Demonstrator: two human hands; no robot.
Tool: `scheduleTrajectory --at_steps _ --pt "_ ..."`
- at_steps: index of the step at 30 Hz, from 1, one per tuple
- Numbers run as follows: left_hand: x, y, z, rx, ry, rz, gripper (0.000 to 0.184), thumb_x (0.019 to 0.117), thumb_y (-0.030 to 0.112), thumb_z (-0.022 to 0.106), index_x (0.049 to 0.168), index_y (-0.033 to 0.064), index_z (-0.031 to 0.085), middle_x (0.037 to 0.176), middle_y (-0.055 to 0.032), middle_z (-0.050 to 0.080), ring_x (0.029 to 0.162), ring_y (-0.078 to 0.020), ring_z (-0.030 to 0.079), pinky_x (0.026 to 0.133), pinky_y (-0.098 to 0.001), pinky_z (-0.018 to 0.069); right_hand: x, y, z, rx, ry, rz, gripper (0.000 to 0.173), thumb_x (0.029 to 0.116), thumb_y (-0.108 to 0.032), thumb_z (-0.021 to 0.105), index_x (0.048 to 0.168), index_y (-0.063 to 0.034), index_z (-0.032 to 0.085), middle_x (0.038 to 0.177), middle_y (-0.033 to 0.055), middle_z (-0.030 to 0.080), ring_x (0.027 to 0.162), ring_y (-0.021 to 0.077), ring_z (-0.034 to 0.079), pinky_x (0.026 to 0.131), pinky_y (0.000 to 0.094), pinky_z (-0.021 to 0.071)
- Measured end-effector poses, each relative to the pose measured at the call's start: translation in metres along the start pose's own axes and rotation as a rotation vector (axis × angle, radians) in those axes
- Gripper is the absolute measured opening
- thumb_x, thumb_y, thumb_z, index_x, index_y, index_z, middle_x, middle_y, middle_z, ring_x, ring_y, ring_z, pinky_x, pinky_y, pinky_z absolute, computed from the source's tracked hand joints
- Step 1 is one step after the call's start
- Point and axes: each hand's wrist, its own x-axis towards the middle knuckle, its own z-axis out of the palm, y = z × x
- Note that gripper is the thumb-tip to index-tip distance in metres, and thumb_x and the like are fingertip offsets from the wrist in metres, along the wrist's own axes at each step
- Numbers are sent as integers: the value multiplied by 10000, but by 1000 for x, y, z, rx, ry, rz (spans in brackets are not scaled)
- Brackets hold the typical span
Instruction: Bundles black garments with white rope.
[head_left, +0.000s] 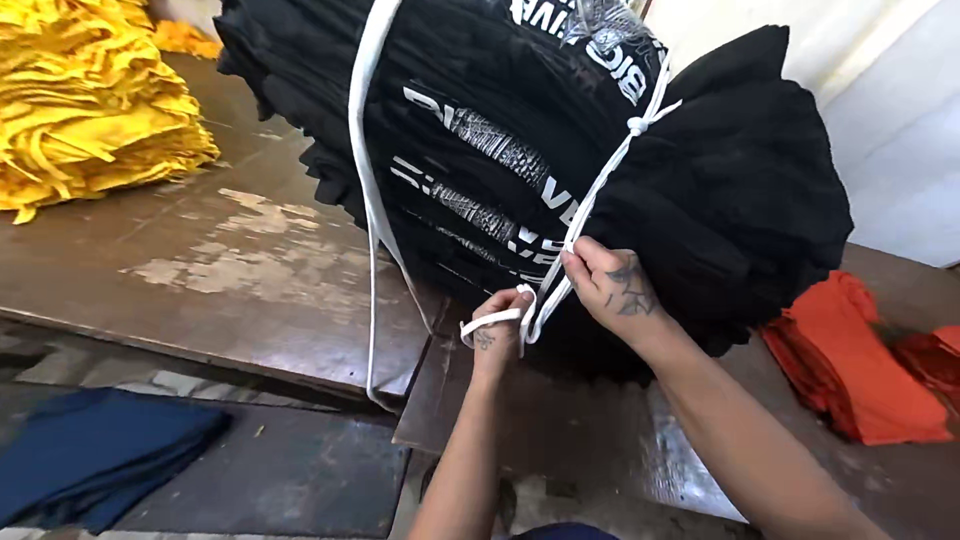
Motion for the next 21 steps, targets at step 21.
scheduleTrajectory --at_steps 21 --pt "16 -28 13 354 156 361 134 912 156 739 927 24 726 816 11 713 742 -9 667 703 -186 567 6 7 2 -6 29 -41 245 1019 -181 523 827 -53 603 579 2 505 495 74 509 454 224 398"
